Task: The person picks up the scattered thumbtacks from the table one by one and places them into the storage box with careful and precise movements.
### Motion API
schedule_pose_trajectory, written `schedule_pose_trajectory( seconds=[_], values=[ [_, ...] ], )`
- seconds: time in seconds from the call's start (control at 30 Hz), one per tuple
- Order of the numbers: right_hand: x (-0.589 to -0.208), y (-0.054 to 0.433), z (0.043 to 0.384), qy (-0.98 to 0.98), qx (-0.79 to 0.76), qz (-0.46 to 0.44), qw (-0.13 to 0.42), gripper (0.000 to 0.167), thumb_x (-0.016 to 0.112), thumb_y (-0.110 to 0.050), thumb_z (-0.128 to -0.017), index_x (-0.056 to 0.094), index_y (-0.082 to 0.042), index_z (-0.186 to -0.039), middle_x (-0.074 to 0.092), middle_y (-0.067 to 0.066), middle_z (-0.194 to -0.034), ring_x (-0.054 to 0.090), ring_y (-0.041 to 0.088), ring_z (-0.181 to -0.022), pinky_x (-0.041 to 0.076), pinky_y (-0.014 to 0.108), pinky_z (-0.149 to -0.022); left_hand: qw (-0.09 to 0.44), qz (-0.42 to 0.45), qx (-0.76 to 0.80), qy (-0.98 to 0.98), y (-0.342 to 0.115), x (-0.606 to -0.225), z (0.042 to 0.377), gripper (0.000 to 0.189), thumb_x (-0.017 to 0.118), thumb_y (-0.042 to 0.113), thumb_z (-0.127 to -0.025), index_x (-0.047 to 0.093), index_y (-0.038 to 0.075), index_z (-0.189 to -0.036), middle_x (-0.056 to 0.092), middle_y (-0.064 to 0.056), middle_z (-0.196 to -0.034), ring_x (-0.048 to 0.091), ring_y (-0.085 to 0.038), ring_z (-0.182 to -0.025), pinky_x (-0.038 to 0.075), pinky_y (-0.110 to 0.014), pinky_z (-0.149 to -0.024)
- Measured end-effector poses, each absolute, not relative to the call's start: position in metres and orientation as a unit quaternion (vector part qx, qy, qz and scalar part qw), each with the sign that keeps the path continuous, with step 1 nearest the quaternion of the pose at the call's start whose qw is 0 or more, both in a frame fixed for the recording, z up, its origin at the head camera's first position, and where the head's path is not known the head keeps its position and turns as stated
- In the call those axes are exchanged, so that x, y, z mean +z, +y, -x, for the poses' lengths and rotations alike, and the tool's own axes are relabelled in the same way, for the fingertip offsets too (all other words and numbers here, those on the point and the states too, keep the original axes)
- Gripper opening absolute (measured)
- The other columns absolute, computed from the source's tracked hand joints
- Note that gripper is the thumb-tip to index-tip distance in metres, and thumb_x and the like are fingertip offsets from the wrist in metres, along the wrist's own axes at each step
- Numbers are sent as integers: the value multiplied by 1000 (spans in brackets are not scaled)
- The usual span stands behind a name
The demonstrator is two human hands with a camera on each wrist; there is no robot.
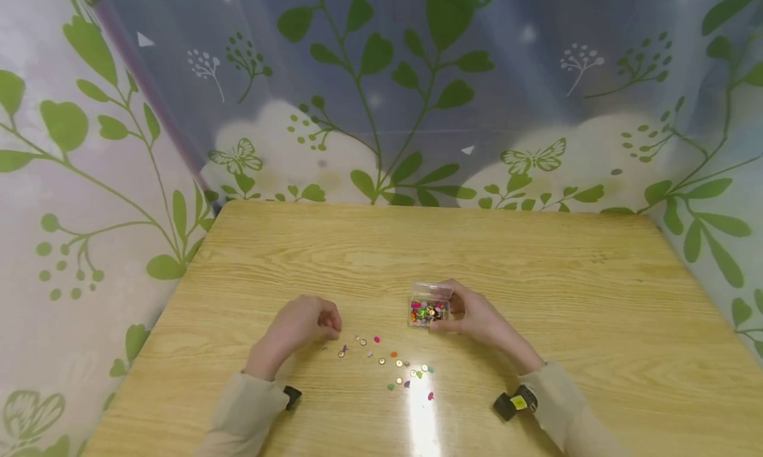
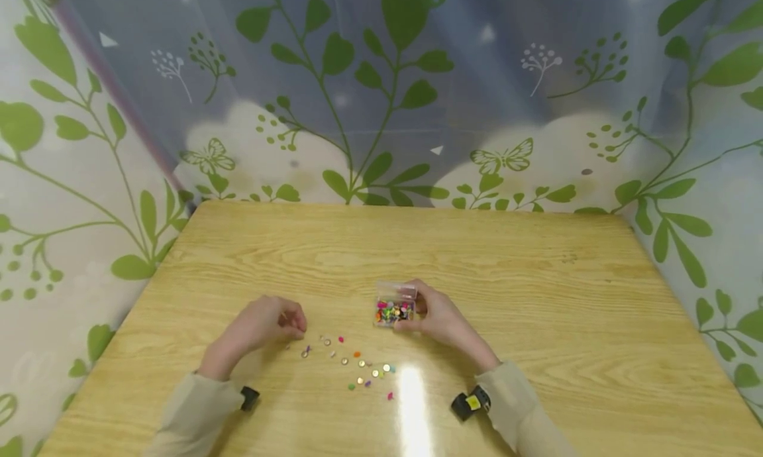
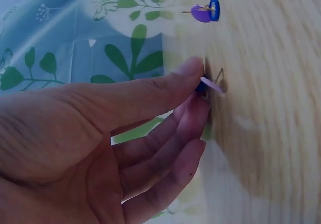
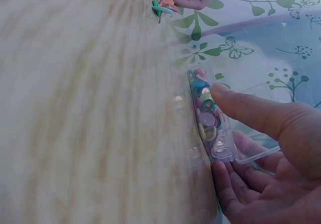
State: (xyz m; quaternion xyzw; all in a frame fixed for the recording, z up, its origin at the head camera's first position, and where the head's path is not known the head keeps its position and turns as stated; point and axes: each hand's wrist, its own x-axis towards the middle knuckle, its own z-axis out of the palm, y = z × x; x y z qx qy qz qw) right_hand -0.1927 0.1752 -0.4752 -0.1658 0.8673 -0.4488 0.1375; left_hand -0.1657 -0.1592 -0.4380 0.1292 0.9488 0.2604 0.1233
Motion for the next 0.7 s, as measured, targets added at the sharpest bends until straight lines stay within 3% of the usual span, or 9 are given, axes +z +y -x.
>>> schedule_pose_trajectory(
  seconds=[0.3,0.7],
  values=[
    [-473,175,191,863,-458,154,148,69,87,-19,-79,53,-9,-139,67,14,-119,66,27,-103,56,45,-91,105,-104,236,960,-157,-443,166,20,84,13,-82,66,18,-74,58,6,-68,50,-11,-63,40,-27,-60],
    [-473,174,192,866,-451,163,140,68,88,-22,-79,54,-9,-137,67,11,-115,66,24,-101,56,41,-87,31,-132,277,951,-123,-441,171,17,80,22,-87,66,26,-79,69,10,-79,63,-8,-73,50,-32,-68]
  ],
)
